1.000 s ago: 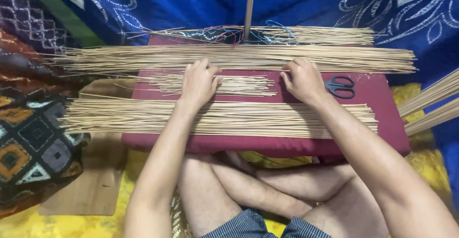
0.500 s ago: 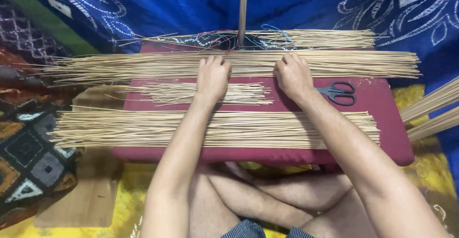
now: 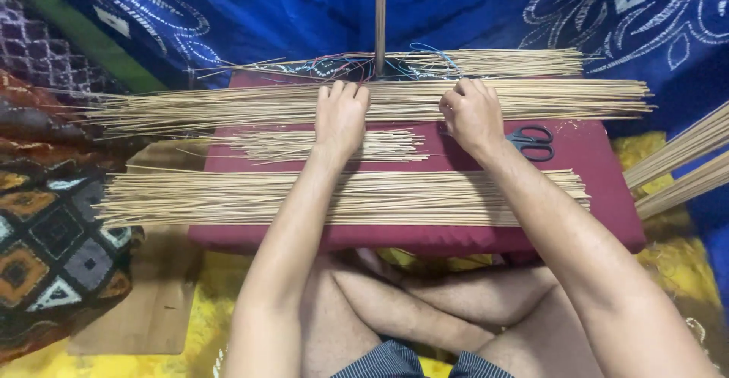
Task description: Sorting, aligning, and trimming thin wooden sticks on a small table while sitting on the floor.
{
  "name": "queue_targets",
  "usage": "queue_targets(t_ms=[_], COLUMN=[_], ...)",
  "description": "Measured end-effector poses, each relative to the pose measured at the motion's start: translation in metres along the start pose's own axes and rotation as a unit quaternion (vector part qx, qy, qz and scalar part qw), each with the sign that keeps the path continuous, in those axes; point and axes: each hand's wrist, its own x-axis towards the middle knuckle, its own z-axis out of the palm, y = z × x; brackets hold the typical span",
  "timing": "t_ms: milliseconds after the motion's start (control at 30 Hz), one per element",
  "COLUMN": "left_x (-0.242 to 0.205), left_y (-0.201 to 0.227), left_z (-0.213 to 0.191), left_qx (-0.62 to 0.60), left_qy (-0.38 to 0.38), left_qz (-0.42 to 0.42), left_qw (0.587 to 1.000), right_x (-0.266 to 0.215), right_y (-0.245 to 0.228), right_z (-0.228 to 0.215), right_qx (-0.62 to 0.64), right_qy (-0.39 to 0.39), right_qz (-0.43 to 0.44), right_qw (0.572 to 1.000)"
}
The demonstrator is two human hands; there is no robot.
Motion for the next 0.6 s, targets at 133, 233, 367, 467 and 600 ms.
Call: queue_targets(t_ms=[133,233,367,467,600], left_x=[-0.002,-0.003,-0.001,-0.001,-0.002], left_y=[0.011,0.013,0.012,0.006,-0.001], left_z=[-0.021,-0.023,-0.018,-0.008,0.002], left_qx=[-0.002,0.007,0.035,0.028,0.017], left_qy=[0.021,0.029,0.029,0.013,-0.003], left_qz=[0.012,0.016,0.015,0.017,0.021], left_qw=[1.000,0.999,0.999,0.999,1.000], right_x=[-0.003,-0.003,-0.002,0.001,0.003], right_y=[0.000,-0.001,-0.007,-0.006,-0.011], right_z=[-0.011,-0.010,-0.008,-0.001,-0.004], right_qx=[-0.002,-0.009,-0.039,-0.043,-0.024], right_qy=[0.011,0.027,0.043,0.030,-0.015], right_qz=[0.006,0.005,-0.024,-0.027,-0.017], right_qw=[1.000,1.000,0.998,0.998,0.999])
